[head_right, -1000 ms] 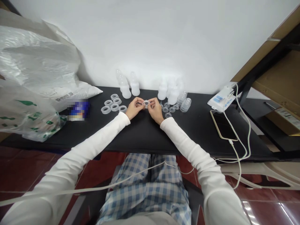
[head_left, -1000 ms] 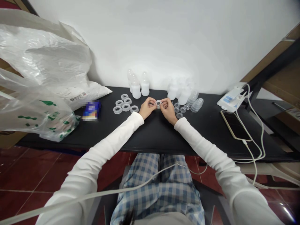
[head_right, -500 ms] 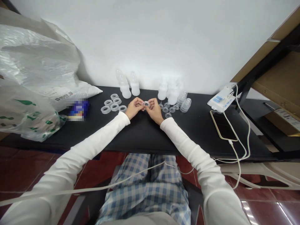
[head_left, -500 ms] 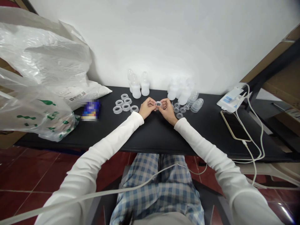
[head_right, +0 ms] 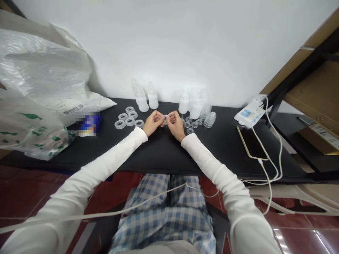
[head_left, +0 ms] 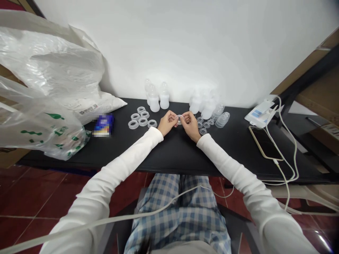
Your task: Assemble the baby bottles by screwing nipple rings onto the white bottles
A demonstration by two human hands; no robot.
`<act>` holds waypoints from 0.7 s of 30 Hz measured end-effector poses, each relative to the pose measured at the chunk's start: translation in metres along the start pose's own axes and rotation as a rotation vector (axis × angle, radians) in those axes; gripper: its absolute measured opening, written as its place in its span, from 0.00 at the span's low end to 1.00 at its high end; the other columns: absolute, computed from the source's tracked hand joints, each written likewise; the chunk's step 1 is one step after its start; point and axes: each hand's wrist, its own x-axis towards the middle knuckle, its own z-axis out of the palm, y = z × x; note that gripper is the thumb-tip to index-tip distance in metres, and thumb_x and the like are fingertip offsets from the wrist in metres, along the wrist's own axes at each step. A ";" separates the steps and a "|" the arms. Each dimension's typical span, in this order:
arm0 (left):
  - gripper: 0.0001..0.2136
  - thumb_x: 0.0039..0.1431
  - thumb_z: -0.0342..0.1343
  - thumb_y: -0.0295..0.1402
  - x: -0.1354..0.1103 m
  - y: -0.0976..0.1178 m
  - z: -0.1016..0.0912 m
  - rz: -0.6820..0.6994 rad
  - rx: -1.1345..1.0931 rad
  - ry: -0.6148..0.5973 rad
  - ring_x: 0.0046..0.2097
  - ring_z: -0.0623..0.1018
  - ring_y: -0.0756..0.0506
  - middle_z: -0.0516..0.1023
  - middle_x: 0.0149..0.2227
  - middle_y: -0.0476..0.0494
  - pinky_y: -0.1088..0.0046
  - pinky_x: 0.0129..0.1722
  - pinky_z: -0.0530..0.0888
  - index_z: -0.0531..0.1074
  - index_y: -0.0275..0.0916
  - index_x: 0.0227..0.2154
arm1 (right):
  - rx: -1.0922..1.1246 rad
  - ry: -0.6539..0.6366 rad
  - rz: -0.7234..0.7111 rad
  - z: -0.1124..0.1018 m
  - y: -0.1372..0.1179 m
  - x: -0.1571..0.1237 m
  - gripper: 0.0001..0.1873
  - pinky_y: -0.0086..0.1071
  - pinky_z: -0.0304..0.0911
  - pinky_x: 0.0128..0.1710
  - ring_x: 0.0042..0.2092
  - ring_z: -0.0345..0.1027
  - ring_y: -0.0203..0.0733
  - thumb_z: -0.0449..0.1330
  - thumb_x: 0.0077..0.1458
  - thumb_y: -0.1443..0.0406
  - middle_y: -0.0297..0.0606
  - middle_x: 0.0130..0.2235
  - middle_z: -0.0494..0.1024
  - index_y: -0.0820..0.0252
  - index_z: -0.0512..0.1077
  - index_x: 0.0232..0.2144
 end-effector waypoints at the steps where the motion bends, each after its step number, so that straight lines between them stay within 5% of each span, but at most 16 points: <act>1: 0.15 0.54 0.66 0.39 0.000 0.001 0.000 0.010 0.006 0.008 0.25 0.75 0.54 0.73 0.25 0.54 0.78 0.27 0.74 0.66 0.39 0.32 | -0.005 -0.003 -0.008 -0.001 -0.002 0.000 0.18 0.32 0.61 0.31 0.29 0.60 0.34 0.61 0.57 0.48 0.28 0.27 0.65 0.54 0.65 0.34; 8: 0.12 0.54 0.64 0.37 0.004 0.008 0.000 0.146 -0.036 0.069 0.35 0.77 0.52 0.77 0.38 0.48 0.74 0.39 0.76 0.67 0.41 0.36 | 0.203 -0.015 0.053 -0.003 -0.004 0.001 0.32 0.36 0.69 0.44 0.38 0.69 0.37 0.64 0.51 0.42 0.33 0.38 0.72 0.51 0.62 0.49; 13: 0.12 0.54 0.64 0.38 0.004 0.010 0.011 0.224 -0.076 0.067 0.41 0.78 0.50 0.75 0.42 0.46 0.72 0.45 0.76 0.68 0.41 0.38 | 0.204 -0.059 0.123 -0.007 -0.004 0.006 0.26 0.36 0.70 0.42 0.40 0.69 0.39 0.61 0.54 0.42 0.37 0.41 0.74 0.54 0.70 0.42; 21: 0.15 0.59 0.59 0.31 0.033 -0.008 0.058 0.117 0.074 0.133 0.54 0.76 0.45 0.74 0.52 0.38 0.65 0.53 0.73 0.66 0.41 0.48 | -0.319 0.443 -0.230 -0.035 -0.035 0.008 0.16 0.44 0.68 0.47 0.45 0.65 0.45 0.60 0.59 0.52 0.43 0.43 0.66 0.56 0.70 0.43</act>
